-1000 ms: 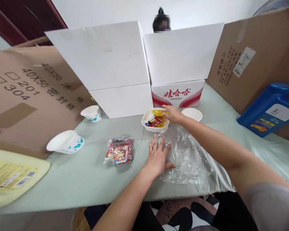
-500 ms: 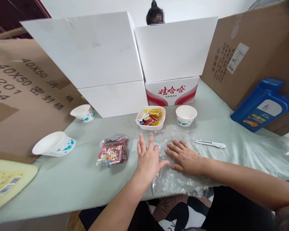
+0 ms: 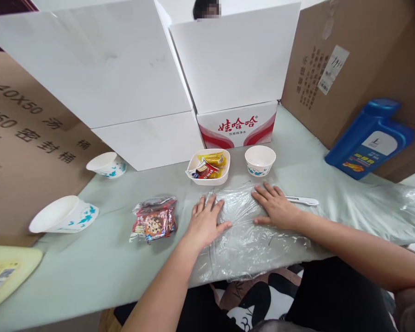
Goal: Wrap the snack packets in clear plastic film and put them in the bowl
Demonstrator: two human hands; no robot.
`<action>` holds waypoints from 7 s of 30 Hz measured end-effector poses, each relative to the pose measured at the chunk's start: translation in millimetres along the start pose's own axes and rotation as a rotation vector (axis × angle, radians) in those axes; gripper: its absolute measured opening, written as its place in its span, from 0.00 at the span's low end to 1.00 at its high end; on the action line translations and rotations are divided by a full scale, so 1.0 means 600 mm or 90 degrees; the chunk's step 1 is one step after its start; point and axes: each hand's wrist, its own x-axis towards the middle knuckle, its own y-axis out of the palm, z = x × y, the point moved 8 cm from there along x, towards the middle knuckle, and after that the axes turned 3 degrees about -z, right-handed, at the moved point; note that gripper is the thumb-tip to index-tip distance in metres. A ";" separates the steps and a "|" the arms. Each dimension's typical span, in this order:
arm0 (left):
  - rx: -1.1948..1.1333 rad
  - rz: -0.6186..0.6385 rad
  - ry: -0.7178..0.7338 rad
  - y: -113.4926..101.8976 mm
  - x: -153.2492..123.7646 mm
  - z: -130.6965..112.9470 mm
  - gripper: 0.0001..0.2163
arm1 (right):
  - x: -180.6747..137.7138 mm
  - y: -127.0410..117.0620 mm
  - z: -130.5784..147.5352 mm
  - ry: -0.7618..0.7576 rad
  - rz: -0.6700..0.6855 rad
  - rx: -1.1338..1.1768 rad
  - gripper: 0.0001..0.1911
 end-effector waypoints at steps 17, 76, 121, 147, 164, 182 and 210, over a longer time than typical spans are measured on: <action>-0.096 0.206 0.233 -0.027 -0.122 -0.091 0.14 | -0.175 -0.057 0.028 -0.198 0.084 0.337 0.13; -0.082 0.010 0.234 -0.017 -0.060 -0.109 0.12 | -0.152 -0.064 0.016 -0.196 -0.062 0.096 0.19; -0.037 -0.130 0.245 0.003 -0.074 -0.165 0.29 | -0.181 -0.067 -0.073 0.199 -0.201 0.343 0.07; -0.174 0.038 0.442 0.046 -0.097 -0.204 0.33 | 0.044 0.015 0.032 0.239 0.156 1.039 0.17; -0.244 -0.251 0.322 -0.060 -0.062 -0.113 0.16 | 0.036 0.024 0.043 0.066 0.081 0.868 0.21; -0.132 -0.124 0.332 -0.004 -0.044 -0.136 0.12 | -0.203 -0.011 0.097 -0.228 -0.058 0.179 0.29; -0.209 -0.261 0.434 -0.031 -0.067 -0.140 0.16 | -0.018 -0.007 0.048 -0.092 -0.167 0.007 0.12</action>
